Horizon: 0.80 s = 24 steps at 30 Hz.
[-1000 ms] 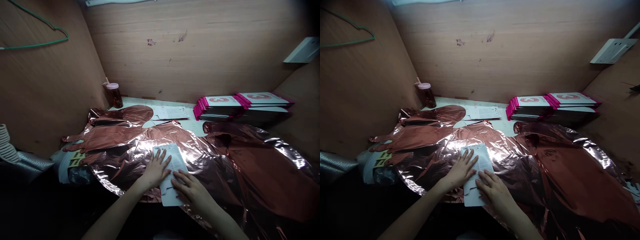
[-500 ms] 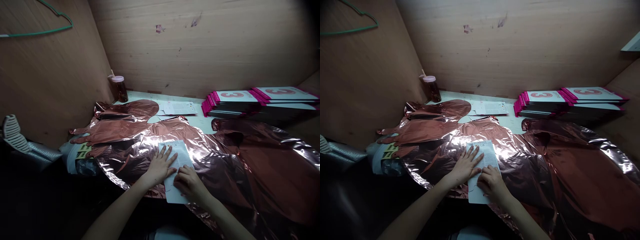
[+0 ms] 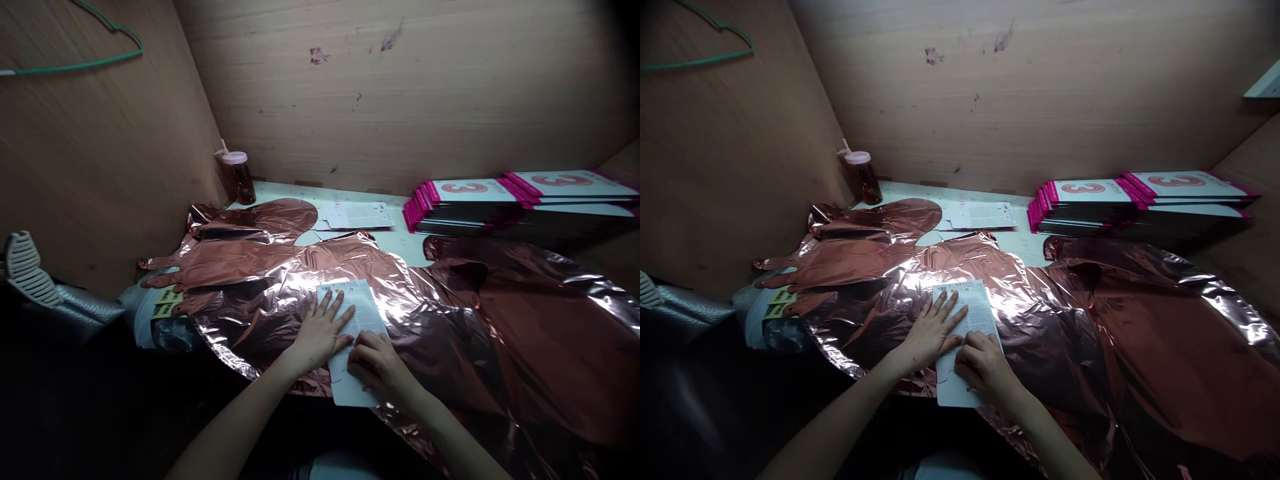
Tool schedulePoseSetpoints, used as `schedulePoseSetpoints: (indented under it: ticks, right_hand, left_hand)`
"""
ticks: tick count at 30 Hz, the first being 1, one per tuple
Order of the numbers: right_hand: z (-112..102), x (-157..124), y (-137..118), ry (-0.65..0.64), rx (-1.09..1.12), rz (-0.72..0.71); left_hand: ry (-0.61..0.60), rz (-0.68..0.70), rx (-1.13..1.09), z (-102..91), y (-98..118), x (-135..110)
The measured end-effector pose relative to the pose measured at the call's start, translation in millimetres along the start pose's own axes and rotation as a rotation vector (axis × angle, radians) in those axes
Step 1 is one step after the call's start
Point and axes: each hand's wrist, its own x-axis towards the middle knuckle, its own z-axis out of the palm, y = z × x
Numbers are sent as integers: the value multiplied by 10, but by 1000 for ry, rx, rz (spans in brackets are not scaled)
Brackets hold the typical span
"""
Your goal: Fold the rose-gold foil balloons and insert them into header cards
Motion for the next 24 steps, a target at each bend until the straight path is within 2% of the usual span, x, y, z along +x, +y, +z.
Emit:
schedulePoseSetpoints:
  ticks: [7,10,12,14,19,24]
  right_hand:
    - [43,38,-33,-22,-116,-54]
    - [-93,-57,-63,-2,92,62]
    - [-202,-152,-80,67,277,169]
    - [-251,-223,-85,124,328,182]
    - [-63,-145,-42,41,31,24]
    - [24,13,-10,-18,-166,-33]
  left_hand:
    - [37,12,-1,35,-15,0]
    - [24,-3,-9,26,-8,8]
    - [7,-14,-14,1,6,11]
    - [-1,-18,-17,-27,22,13]
    - [7,-20,-10,-27,26,14]
    - [53,17,-16,58,-21,11]
